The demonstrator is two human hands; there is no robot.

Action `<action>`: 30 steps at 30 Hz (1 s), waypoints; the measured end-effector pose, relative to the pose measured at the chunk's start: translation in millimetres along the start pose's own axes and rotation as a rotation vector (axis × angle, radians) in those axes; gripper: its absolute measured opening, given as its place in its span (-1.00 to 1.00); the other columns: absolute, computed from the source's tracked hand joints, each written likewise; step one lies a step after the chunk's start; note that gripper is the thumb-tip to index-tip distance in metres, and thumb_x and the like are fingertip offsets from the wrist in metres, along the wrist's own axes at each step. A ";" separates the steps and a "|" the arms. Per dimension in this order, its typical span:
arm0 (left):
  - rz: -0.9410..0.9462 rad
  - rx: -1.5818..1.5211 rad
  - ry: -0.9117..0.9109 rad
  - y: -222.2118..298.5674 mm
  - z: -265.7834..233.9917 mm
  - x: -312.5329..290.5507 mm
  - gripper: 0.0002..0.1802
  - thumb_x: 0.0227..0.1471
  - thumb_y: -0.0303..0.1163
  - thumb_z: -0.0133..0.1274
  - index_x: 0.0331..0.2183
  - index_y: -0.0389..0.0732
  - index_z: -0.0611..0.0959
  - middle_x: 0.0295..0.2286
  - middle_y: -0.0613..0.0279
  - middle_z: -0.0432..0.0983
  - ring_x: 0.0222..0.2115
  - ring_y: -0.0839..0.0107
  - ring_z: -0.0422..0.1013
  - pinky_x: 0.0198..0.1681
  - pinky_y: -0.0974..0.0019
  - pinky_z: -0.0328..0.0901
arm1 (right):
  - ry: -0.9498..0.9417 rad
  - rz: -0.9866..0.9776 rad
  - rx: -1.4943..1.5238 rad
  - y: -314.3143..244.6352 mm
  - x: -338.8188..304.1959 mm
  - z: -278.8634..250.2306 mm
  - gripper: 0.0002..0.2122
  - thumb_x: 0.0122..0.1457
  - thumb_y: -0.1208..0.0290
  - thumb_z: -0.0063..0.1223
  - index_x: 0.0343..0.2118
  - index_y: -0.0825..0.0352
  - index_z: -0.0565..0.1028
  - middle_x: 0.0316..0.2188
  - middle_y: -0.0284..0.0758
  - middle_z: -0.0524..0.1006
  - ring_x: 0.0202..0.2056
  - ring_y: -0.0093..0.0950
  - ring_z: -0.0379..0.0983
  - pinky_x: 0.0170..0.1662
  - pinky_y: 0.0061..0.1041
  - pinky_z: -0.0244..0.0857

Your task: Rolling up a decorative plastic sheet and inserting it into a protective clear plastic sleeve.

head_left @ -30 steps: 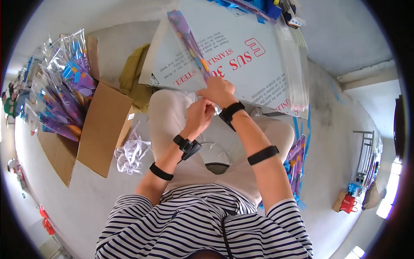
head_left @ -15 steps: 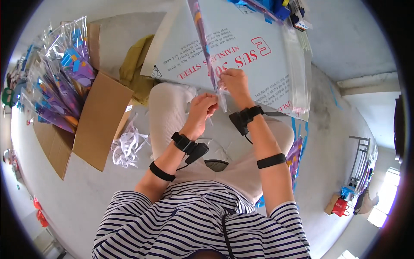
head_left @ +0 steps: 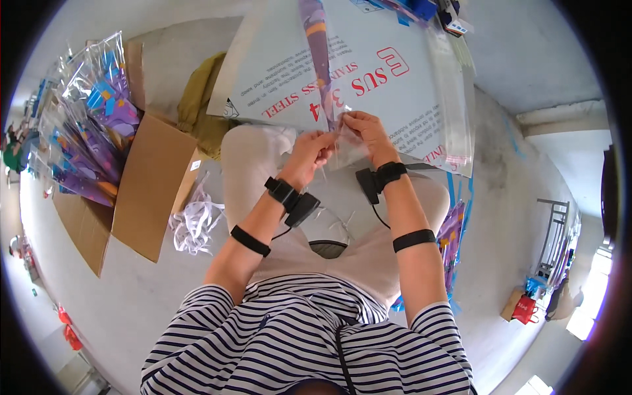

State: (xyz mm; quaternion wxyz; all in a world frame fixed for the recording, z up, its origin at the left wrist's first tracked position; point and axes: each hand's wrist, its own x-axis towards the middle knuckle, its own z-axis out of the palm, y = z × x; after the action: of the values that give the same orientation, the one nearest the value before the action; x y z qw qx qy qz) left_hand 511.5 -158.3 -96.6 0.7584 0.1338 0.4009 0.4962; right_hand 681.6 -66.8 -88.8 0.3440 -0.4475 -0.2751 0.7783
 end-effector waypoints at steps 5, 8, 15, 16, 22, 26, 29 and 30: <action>0.319 0.402 0.289 9.7 -0.6 42.8 -0.79 -0.03 -0.42 0.29 -0.51 -0.22 0.56 -0.59 0.32 0.53 -0.57 0.56 0.49 -0.55 0.47 0.22 | 0.210 -0.107 -0.583 -19.8 -11.0 -17.4 -0.78 0.18 0.43 0.22 -0.14 0.38 0.59 -0.37 -0.36 0.64 -0.39 -0.57 0.59 -0.24 -0.54 0.48; 0.413 0.585 0.341 20.4 11.3 57.8 -0.77 -0.09 -0.43 0.28 -0.50 -0.27 0.53 -0.62 0.23 0.53 -0.60 0.49 0.47 -0.52 0.38 0.30 | 0.184 -0.258 -0.784 -6.9 -15.1 -28.1 -0.76 0.05 0.46 0.28 -0.23 0.46 0.62 -0.47 -0.29 0.65 -0.43 -0.57 0.60 -0.29 -0.56 0.48; 0.781 1.471 0.514 36.7 22.5 64.1 -0.66 -0.22 -0.32 0.41 -0.37 -0.18 0.62 -0.43 0.20 0.52 -0.42 0.16 0.49 -0.36 0.15 0.38 | 0.456 -0.529 -1.115 8.8 -3.0 -43.4 -0.79 -0.03 0.51 0.16 -0.27 0.28 0.62 -0.42 -0.16 0.64 -0.32 -0.15 0.60 -0.19 -0.30 0.47; 0.905 1.528 0.381 40.1 21.6 68.8 -0.61 -0.25 -0.31 0.42 -0.31 -0.15 0.66 -0.34 0.21 0.52 -0.33 0.13 0.49 -0.29 0.12 0.39 | 0.452 -0.529 -1.112 7.9 -1.4 -43.3 -0.79 -0.03 0.51 0.16 -0.27 0.28 0.62 -0.42 -0.16 0.64 -0.32 -0.15 0.60 -0.19 -0.30 0.47; 0.991 1.802 0.149 43.6 17.8 107.5 -0.40 -0.29 -0.31 0.45 -0.08 0.03 0.71 -0.11 0.28 0.43 -0.10 0.21 0.42 -0.12 0.12 0.40 | 0.406 -0.648 -1.357 -2.9 9.4 -40.0 -0.90 0.01 0.50 0.16 -0.37 0.24 0.57 -0.40 -0.20 0.60 -0.28 -0.12 0.56 -0.21 -0.19 0.43; 0.830 1.778 0.108 43.5 20.5 112.0 -0.35 -0.31 -0.27 0.46 -0.04 0.13 0.71 -0.05 0.37 0.39 -0.04 0.23 0.41 -0.07 0.09 0.40 | 0.378 -0.630 -1.451 -9.9 13.7 -49.3 -0.92 0.00 0.50 0.20 -0.42 0.23 0.54 -0.38 -0.21 0.55 -0.26 -0.12 0.53 -0.20 -0.17 0.41; 0.789 1.762 0.113 44.5 15.2 111.3 -0.35 -0.30 -0.26 0.46 -0.04 0.14 0.70 -0.03 0.36 0.37 0.00 0.23 0.38 -0.04 0.06 0.39 | 0.322 -0.632 -1.503 -16.4 14.4 -44.0 -0.93 0.01 0.51 0.19 -0.42 0.24 0.53 -0.37 -0.21 0.55 -0.26 -0.11 0.52 -0.19 -0.16 0.39; 0.788 1.760 0.117 44.7 14.6 111.8 -0.35 -0.30 -0.26 0.46 -0.04 0.14 0.70 -0.03 0.36 0.37 0.00 0.23 0.38 -0.04 0.06 0.39 | 0.285 -0.638 -1.540 -19.4 14.0 -43.0 -0.94 0.03 0.51 0.17 -0.42 0.25 0.53 -0.37 -0.21 0.55 -0.26 -0.11 0.53 -0.18 -0.16 0.38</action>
State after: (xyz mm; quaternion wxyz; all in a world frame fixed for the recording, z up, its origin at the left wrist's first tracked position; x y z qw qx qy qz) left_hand 514.3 -38.2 -113.5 0.1446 0.7541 0.5928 0.2428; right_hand 720.2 -38.8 -100.9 0.1775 -0.5517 -0.7959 0.1751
